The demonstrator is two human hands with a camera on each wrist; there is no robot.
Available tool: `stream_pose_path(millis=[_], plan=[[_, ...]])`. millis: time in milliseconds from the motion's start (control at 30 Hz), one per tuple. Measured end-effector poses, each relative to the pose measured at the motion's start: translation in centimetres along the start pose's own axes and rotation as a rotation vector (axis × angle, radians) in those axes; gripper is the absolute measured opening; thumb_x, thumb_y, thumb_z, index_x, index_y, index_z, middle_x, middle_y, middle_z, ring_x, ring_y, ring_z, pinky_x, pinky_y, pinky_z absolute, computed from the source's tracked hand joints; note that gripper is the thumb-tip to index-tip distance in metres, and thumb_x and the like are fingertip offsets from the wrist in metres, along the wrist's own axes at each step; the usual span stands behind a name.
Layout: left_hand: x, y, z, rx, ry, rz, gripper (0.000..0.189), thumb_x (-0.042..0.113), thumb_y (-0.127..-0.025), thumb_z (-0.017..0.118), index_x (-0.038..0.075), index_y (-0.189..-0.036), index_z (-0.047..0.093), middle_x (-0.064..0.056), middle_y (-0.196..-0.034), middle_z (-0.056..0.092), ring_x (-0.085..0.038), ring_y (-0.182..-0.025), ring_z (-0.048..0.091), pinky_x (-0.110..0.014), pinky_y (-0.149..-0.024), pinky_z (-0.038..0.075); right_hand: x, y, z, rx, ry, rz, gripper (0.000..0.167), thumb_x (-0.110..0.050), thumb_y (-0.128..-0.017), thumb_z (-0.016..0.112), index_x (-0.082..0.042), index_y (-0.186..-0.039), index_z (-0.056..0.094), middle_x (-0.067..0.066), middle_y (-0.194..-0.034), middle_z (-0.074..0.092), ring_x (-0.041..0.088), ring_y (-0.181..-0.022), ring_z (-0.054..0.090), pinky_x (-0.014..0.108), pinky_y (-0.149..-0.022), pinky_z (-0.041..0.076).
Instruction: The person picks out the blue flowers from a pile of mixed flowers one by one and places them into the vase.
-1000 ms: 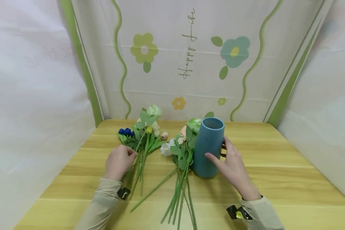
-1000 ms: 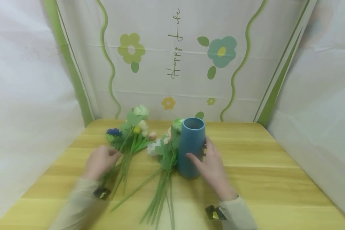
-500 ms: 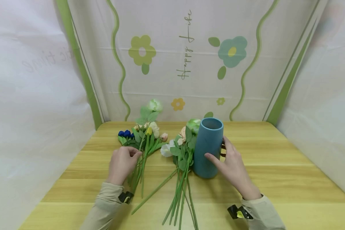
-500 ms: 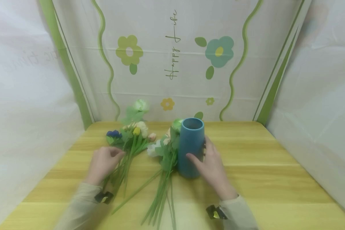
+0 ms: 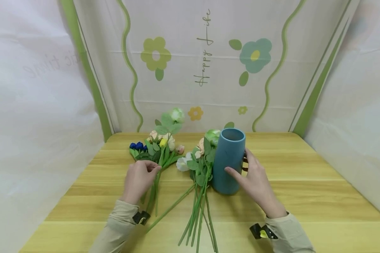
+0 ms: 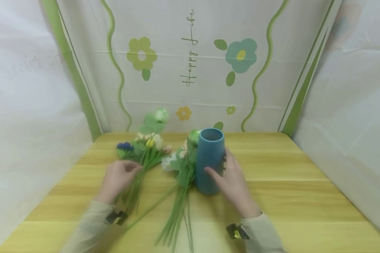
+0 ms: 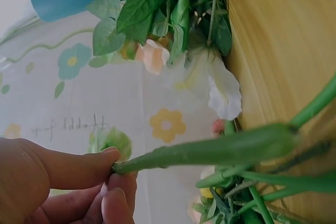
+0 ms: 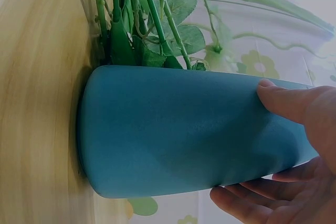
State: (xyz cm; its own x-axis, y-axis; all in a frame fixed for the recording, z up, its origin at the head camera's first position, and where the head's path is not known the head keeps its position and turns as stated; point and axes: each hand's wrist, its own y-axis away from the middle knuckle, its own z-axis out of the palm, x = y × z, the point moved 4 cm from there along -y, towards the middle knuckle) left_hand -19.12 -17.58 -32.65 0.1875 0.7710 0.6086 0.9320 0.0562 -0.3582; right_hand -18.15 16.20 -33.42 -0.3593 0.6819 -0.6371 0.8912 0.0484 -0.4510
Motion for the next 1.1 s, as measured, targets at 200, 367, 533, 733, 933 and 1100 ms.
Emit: stream_pose_path(millis=[200,367,533,733,933,1100], plan=[[1.3,0.4,0.2,0.002,0.071,0.055,0.013,0.020,-0.087,0.077,0.007,-0.089,0.077,0.003,-0.075,0.069,-0.010,-0.064,0.061,-0.033,-0.060,0.050,-0.2,0.0,0.0,0.000,-0.005,0.001,0.095,-0.041,-0.086,0.076,0.007,-0.150,0.025,0.029,-0.137,0.045,0.044,-0.122,0.047,0.062,-0.096,0.039],[2.4,0.9,0.3,0.006,0.115,0.082,0.009,0.018,-0.087,0.077,0.009,-0.087,0.077,0.005,-0.073,0.067,-0.009,-0.064,0.060,-0.033,-0.060,0.050,-0.3,0.0,0.0,-0.001,-0.001,-0.001,0.094,-0.042,-0.087,0.075,0.008,-0.150,0.025,0.030,-0.137,0.045,0.044,-0.123,0.047,0.062,-0.096,0.039],[3.4,1.4,1.1,-0.028,0.183,0.122,0.006,0.015,-0.087,0.077,0.009,-0.087,0.076,0.006,-0.074,0.068,-0.008,-0.066,0.061,-0.031,-0.061,0.051,-0.2,0.0,0.0,0.001,-0.003,0.011,0.095,-0.043,-0.087,0.074,0.008,-0.150,0.024,0.030,-0.138,0.045,0.045,-0.123,0.047,0.061,-0.093,0.042],[4.2,1.9,2.3,-0.066,0.233,0.165,0.004,0.015,-0.088,0.076,0.011,-0.087,0.077,0.009,-0.074,0.067,-0.007,-0.067,0.060,-0.029,-0.060,0.050,-0.1,-0.1,0.0,0.008,0.008,-0.005,0.096,-0.043,-0.086,0.075,0.008,-0.150,0.024,0.030,-0.138,0.045,0.044,-0.122,0.047,0.061,-0.093,0.042],[5.2,2.5,3.4,-0.120,0.259,0.221,0.006,0.014,-0.088,0.075,0.013,-0.082,0.075,0.010,-0.072,0.065,-0.007,-0.066,0.059,-0.027,-0.060,0.050,-0.1,-0.1,0.0,0.020,0.006,-0.020,0.095,-0.041,-0.086,0.076,0.009,-0.149,0.025,0.031,-0.137,0.045,0.046,-0.121,0.048,0.063,-0.095,0.039],[5.9,3.0,4.4,-0.177,0.269,0.259,0.005,0.013,-0.089,0.074,0.011,-0.085,0.075,0.009,-0.076,0.066,-0.005,-0.066,0.059,-0.027,-0.060,0.050,-0.1,-0.1,0.0,0.015,0.004,-0.019,0.095,-0.041,-0.086,0.076,0.009,-0.149,0.025,0.031,-0.137,0.045,0.045,-0.122,0.048,0.063,-0.095,0.039]])
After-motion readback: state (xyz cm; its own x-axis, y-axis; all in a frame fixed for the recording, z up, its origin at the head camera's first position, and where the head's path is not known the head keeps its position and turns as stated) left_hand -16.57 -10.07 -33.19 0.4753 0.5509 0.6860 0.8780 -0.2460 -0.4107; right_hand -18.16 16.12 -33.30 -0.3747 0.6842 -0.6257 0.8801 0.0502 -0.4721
